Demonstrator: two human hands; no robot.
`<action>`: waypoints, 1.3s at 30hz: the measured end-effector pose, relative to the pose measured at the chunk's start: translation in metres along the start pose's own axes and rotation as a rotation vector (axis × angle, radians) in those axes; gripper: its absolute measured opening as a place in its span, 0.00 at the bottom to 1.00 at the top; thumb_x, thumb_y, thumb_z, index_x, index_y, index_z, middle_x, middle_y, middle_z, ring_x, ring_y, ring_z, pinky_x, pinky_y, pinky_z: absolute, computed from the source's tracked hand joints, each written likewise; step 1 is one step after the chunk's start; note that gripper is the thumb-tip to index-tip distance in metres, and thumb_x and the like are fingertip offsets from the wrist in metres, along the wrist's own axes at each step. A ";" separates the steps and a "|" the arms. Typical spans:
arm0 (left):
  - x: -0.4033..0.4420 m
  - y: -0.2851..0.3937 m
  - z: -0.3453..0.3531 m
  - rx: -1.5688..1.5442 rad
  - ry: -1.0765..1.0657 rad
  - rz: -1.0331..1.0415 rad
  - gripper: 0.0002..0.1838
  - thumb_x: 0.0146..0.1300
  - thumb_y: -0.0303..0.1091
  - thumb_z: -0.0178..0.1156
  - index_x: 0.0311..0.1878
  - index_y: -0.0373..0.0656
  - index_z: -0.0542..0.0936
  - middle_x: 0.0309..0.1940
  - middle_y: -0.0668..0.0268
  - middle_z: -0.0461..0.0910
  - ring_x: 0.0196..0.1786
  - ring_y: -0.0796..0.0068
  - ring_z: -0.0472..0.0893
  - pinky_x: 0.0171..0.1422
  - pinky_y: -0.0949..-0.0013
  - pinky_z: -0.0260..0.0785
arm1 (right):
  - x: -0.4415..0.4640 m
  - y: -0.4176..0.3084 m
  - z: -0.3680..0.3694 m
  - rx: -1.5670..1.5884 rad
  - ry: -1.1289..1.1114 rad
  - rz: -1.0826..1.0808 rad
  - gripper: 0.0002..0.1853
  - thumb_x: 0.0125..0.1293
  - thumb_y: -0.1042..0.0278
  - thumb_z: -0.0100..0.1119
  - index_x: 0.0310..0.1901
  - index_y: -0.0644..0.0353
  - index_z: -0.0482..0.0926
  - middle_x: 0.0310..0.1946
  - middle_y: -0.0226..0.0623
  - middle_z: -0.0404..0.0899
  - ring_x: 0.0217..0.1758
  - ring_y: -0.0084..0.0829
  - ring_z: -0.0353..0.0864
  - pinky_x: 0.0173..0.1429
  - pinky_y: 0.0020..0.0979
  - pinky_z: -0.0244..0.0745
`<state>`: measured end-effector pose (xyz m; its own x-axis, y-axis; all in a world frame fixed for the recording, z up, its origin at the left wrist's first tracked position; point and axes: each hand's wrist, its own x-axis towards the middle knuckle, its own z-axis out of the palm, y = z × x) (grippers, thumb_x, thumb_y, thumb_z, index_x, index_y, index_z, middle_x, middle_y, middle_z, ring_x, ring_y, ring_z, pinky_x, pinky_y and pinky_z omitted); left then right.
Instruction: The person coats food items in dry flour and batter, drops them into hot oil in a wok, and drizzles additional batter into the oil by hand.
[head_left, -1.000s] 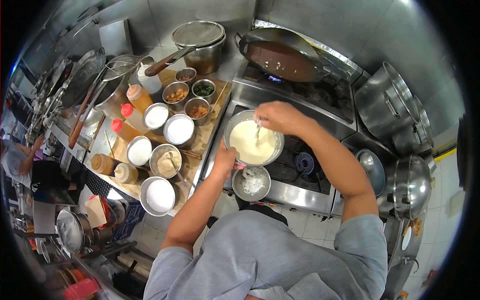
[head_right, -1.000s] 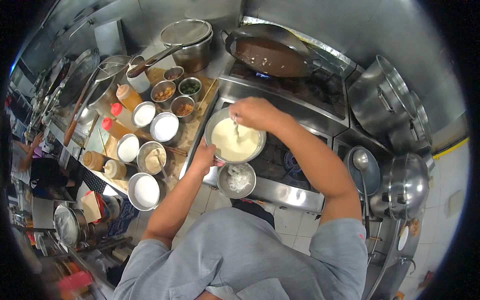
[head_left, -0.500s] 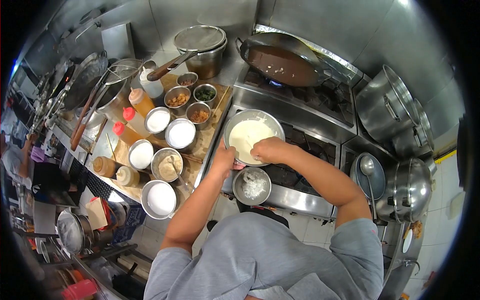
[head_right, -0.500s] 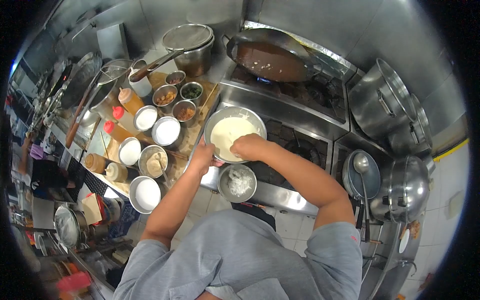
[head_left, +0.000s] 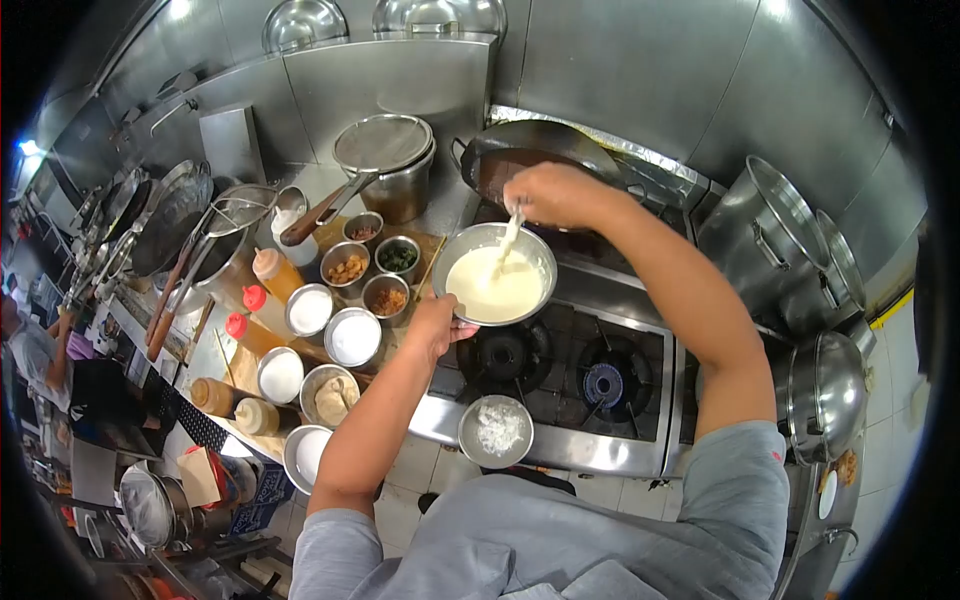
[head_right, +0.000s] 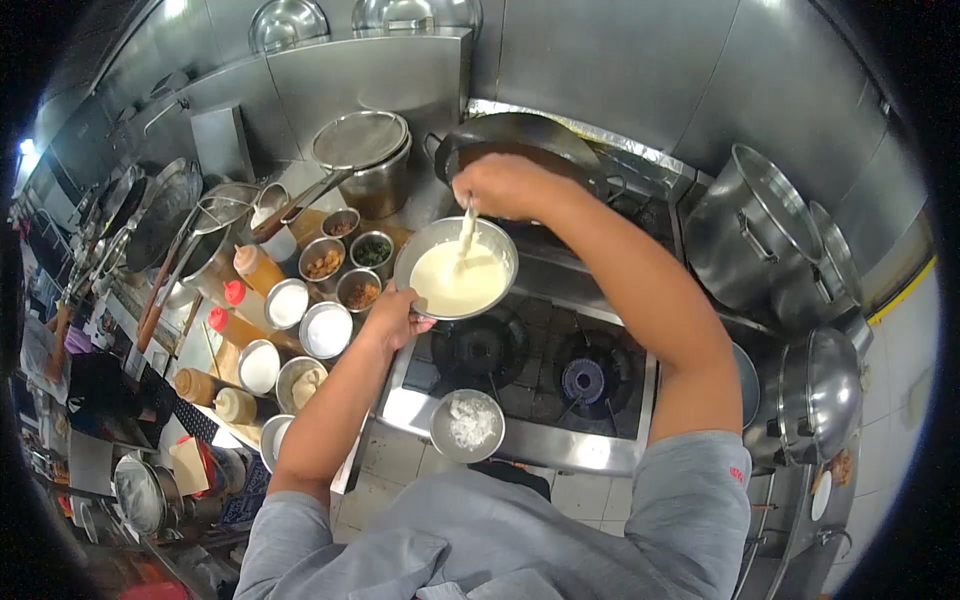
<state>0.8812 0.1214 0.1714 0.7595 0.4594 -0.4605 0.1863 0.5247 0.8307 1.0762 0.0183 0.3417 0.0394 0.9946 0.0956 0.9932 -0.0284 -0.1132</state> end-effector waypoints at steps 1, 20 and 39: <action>0.005 0.009 0.003 -0.008 0.003 0.013 0.25 0.61 0.28 0.45 0.63 0.52 0.59 0.39 0.58 0.78 0.28 0.70 0.80 0.25 0.71 0.74 | 0.007 0.005 -0.016 -0.020 0.024 -0.001 0.04 0.52 0.72 0.57 0.31 0.54 0.79 0.31 0.40 0.80 0.39 0.44 0.79 0.42 0.41 0.72; 0.069 0.096 0.026 -0.051 0.066 0.122 0.24 0.60 0.25 0.42 0.61 0.49 0.59 0.37 0.56 0.77 0.27 0.69 0.78 0.27 0.70 0.73 | 0.087 0.091 -0.086 0.059 0.142 0.159 0.09 0.53 0.75 0.54 0.36 0.56 0.81 0.31 0.40 0.81 0.36 0.37 0.80 0.41 0.35 0.72; 0.116 0.115 0.030 -0.060 0.083 0.113 0.27 0.59 0.24 0.41 0.63 0.51 0.58 0.40 0.56 0.75 0.27 0.68 0.78 0.25 0.71 0.73 | 0.120 0.164 -0.096 0.160 0.276 0.187 0.08 0.54 0.73 0.55 0.35 0.54 0.81 0.31 0.35 0.82 0.34 0.32 0.79 0.41 0.32 0.72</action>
<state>1.0098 0.2139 0.2229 0.7192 0.5744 -0.3910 0.0628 0.5067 0.8598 1.2545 0.1230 0.4297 0.2686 0.9087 0.3196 0.9372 -0.1699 -0.3047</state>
